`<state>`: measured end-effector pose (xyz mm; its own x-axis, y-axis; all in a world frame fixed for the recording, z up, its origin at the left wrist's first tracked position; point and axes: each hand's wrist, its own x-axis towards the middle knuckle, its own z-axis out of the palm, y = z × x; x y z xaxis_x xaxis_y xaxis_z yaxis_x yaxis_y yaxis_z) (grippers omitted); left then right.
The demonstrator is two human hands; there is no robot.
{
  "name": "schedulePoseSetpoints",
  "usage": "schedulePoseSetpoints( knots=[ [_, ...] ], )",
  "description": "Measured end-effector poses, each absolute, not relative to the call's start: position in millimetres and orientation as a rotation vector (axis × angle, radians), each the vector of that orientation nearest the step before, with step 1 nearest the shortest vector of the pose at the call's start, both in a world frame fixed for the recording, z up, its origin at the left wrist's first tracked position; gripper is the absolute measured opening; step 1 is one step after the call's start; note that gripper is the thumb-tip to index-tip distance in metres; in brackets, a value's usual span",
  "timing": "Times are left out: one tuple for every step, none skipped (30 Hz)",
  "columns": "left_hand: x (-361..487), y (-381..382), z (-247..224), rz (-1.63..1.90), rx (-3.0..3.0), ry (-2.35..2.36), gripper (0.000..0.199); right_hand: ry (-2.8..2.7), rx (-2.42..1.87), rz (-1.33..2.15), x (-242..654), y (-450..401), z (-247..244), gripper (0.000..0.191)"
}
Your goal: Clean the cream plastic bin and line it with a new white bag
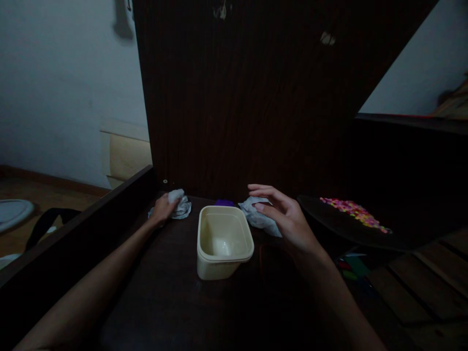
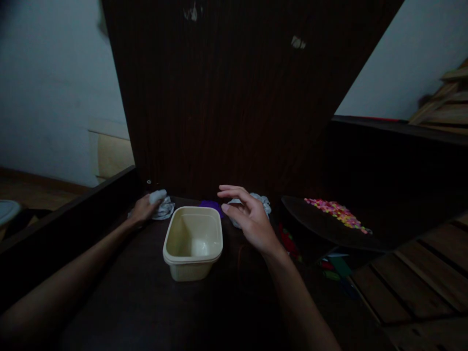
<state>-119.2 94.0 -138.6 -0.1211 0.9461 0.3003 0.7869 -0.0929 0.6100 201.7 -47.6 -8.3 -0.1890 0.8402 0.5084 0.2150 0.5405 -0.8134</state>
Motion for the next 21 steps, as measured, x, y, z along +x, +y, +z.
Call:
schedulePoseSetpoints(
  knots=[
    [-119,94,-142,0.959,1.945,1.947,0.027,-1.689,-0.899,0.725,206,-48,-10,0.016],
    [-118,93,-145,0.908,1.980,1.947,0.028,-1.675,-0.903,0.725,211,-48,-12,0.016],
    [-118,92,-147,0.864,2.018,1.944,0.031,-1.662,-0.904,0.723,215,-48,-14,0.016],
    [-117,90,-148,0.824,2.057,1.941,0.038,-1.650,-0.902,0.721,218,-48,-15,0.015],
    [-116,87,-150,0.788,2.095,1.939,0.045,-1.640,-0.899,0.719,221,-48,-16,0.015],
    [-115,84,-151,0.754,2.130,1.938,0.050,-1.631,-0.896,0.718,224,-47,-16,0.014],
    [-114,81,-153,0.721,2.160,1.938,0.053,-1.624,-0.894,0.717,226,-47,-17,0.014],
    [-114,78,-155,0.688,2.186,1.937,0.054,-1.618,-0.896,0.713,227,-46,-16,0.014],
    [-113,75,-157,0.655,2.204,1.934,0.052,-1.616,-0.897,0.706,229,-46,-15,0.013],
    [-113,73,-160,0.624,2.216,1.932,0.050,-1.616,-0.900,0.700,230,-45,-14,0.013],
    [-114,71,-162,0.596,2.220,1.931,0.048,-1.620,-0.902,0.692,231,-45,-13,0.013],
    [-115,69,-164,0.573,2.219,1.930,0.046,-1.624,-0.901,0.686,232,-44,-12,0.013],
    [-116,68,-165,0.558,2.215,1.930,0.046,-1.627,-0.898,0.682,234,-43,-12,0.012],
    [-118,67,-166,0.551,2.212,1.930,0.046,-1.626,-0.893,0.681,235,-41,-11,0.012],
    [-120,67,-167,0.551,2.210,1.928,0.047,-1.622,-0.886,0.682,236,-40,-12,0.012],
    [-122,67,-166,0.558,2.211,1.923,0.049,-1.615,-0.879,0.683,237,-38,-12,0.011],
    [-124,67,-166,0.569,2.214,1.916,0.050,-1.608,-0.872,0.686,237,-36,-13,0.011],
    [-125,69,-165,0.582,2.219,1.908,0.050,-1.602,-0.869,0.693,237,-33,-15,0.010],
    [-126,71,-163,0.595,2.224,1.900,0.049,-1.601,-0.868,0.701,236,-31,-16,0.010],
    [-127,73,-162,0.606,2.229,1.896,0.046,-1.603,-0.869,0.708,235,-29,-18,0.010],
    [-127,76,-162,0.616,2.234,1.895,0.040,-1.610,-0.870,0.714,234,-28,-19,0.010]
  ],
)
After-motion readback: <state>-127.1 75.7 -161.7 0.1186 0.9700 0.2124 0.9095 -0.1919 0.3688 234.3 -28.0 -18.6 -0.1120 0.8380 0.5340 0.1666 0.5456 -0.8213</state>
